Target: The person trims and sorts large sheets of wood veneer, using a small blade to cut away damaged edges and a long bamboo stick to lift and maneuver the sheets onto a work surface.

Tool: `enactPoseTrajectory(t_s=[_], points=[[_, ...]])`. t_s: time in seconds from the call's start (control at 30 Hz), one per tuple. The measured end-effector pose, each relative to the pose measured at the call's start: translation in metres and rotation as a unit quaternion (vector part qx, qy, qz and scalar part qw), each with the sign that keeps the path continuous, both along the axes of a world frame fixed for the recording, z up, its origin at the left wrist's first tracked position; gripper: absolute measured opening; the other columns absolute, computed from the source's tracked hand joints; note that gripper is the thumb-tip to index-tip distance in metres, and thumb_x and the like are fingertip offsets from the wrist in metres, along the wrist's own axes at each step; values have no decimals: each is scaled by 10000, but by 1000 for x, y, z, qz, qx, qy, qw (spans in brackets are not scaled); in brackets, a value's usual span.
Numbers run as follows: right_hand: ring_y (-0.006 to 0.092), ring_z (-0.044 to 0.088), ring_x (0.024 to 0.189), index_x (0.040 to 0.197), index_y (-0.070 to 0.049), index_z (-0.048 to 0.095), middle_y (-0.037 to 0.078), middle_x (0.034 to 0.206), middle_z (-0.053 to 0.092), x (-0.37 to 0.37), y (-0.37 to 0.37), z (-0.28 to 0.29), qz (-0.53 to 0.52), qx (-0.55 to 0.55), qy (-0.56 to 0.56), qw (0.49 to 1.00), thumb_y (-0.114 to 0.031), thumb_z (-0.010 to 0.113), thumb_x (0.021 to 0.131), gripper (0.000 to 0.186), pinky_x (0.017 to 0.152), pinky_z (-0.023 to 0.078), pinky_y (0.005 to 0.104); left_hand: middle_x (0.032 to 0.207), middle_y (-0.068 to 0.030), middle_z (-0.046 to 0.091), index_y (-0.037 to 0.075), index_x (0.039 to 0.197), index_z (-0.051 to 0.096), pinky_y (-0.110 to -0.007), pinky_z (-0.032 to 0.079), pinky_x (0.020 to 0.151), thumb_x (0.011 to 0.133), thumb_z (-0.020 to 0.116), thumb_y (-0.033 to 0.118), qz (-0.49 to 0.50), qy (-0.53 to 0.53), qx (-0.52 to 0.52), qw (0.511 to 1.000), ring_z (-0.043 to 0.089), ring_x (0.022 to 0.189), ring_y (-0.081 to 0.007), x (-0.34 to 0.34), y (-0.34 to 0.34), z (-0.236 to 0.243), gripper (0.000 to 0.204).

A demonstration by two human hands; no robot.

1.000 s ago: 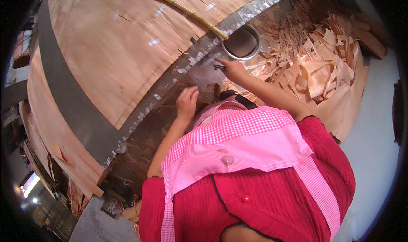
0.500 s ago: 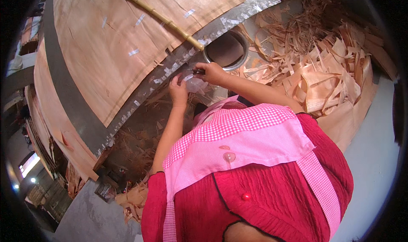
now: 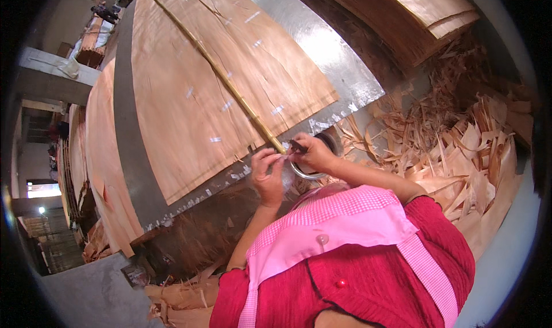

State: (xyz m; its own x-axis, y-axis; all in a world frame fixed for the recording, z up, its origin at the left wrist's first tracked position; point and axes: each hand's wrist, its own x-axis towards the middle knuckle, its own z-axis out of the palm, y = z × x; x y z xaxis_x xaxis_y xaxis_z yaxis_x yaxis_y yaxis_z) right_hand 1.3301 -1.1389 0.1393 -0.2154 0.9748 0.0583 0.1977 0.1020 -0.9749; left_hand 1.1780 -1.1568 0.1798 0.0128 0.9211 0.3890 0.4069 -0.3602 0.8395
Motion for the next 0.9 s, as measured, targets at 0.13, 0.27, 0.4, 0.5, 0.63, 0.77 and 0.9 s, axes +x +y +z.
enactPoseTrajectory(t_s=[0.13,0.27,0.4,0.5,0.63,0.77,0.9], points=[[190,574,820,915,-5,583,84,912,591,24,41,3,-49,-33,-38,998,-60,616,737,189,706,444,274,1176,-142,412,34,1157,401,-302,402,793,787,549,74,92,16,35,995,446,976,-238,3,71,-16,401],[126,569,597,831,22,543,84,672,597,50,94,18,-26,-175,97,979,-83,560,800,111,565,457,259,1248,-188,355,21,1225,339,-423,285,950,710,621,208,233,256,-23,938,327,1169,-346,-13,148,-98,617],[87,529,525,824,-8,546,48,650,584,71,143,58,-15,-246,-21,969,-102,562,802,98,442,388,206,1238,-162,379,64,1167,428,-421,300,938,684,611,150,186,198,-114,956,352,1144,-348,-17,148,-95,524],[78,520,498,830,-14,568,38,645,589,93,199,49,35,-263,-65,962,-142,579,795,133,418,364,198,1229,-156,392,71,1122,473,-414,313,930,693,581,121,225,225,-105,942,376,1116,-347,-57,138,-103,445],[100,518,494,803,7,583,53,631,568,86,302,13,71,-265,-96,957,-198,595,794,206,442,415,226,1256,-178,363,-2,1146,427,-409,276,969,721,562,139,203,340,-130,909,321,1168,-347,-46,204,-44,468],[105,495,481,793,0,571,44,621,546,36,387,-19,147,-233,-47,960,-170,568,804,170,422,395,238,1273,-206,342,-57,1177,381,-396,225,1006,780,549,245,268,294,-92,913,292,1196,-335,-40,356,-71,527],[130,485,464,751,-3,560,58,601,529,-22,461,-25,163,-246,-38,955,-164,596,766,166,406,375,243,1253,-185,376,-36,1180,385,-396,256,988,767,561,232,293,358,-94,882,327,1175,-331,-39,435,-113,523]])
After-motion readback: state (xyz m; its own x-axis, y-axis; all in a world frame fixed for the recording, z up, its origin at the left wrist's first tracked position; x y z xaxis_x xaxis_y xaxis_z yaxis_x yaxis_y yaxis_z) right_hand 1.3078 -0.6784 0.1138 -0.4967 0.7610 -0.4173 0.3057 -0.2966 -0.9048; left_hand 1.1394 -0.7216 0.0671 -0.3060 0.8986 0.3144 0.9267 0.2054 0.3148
